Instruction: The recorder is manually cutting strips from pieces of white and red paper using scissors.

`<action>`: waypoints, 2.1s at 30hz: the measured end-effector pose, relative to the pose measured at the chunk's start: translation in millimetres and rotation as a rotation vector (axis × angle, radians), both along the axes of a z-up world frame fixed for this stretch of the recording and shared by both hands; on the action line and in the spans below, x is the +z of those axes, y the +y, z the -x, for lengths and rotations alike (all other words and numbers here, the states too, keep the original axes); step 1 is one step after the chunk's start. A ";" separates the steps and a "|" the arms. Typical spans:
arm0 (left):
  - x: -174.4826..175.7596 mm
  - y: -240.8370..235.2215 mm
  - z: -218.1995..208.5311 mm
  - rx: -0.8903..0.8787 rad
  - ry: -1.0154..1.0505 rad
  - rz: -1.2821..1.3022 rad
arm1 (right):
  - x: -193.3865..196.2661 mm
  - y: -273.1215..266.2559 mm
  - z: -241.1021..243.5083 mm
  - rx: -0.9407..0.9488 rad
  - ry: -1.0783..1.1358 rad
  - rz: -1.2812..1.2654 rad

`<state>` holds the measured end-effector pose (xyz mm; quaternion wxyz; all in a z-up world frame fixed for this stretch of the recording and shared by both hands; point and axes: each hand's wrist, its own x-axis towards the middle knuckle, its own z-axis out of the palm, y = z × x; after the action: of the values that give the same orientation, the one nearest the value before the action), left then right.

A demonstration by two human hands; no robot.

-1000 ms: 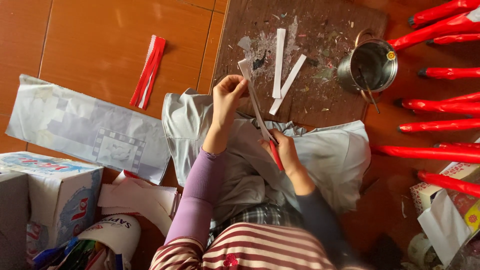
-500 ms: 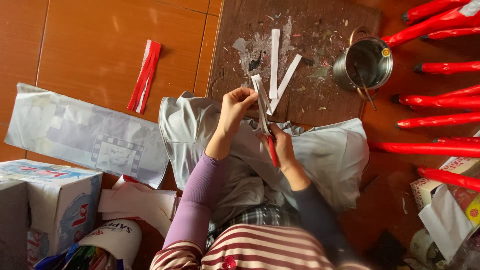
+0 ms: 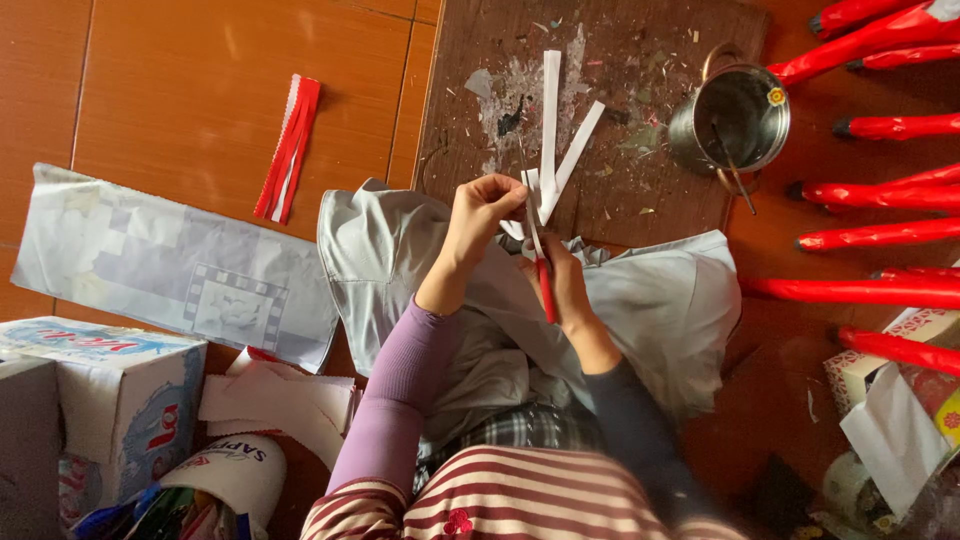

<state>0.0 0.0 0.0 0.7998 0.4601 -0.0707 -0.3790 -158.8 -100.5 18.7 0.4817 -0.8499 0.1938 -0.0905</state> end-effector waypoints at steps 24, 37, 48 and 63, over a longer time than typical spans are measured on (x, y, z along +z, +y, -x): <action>-17.1 12.4 -23.6 0.242 0.053 0.313 | -40.9 -72.3 57.1 -0.495 0.246 -0.917; 11.5 -8.5 18.6 -0.474 -0.199 0.008 | 3.1 -56.1 -4.3 -0.119 -0.236 -0.513; -10.7 5.3 -58.9 -0.192 -0.766 -0.324 | 13.8 -119.6 -33.3 -0.364 -0.374 -0.710; -195.5 165.0 -218.2 0.056 -0.639 -1.654 | -91.5 -113.6 6.6 -0.438 -0.021 -0.802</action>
<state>218.2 165.0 -195.5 0.1621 0.9763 0.0173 -0.1423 -165.3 -214.1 -72.8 0.7442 -0.5341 0.3838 -0.1167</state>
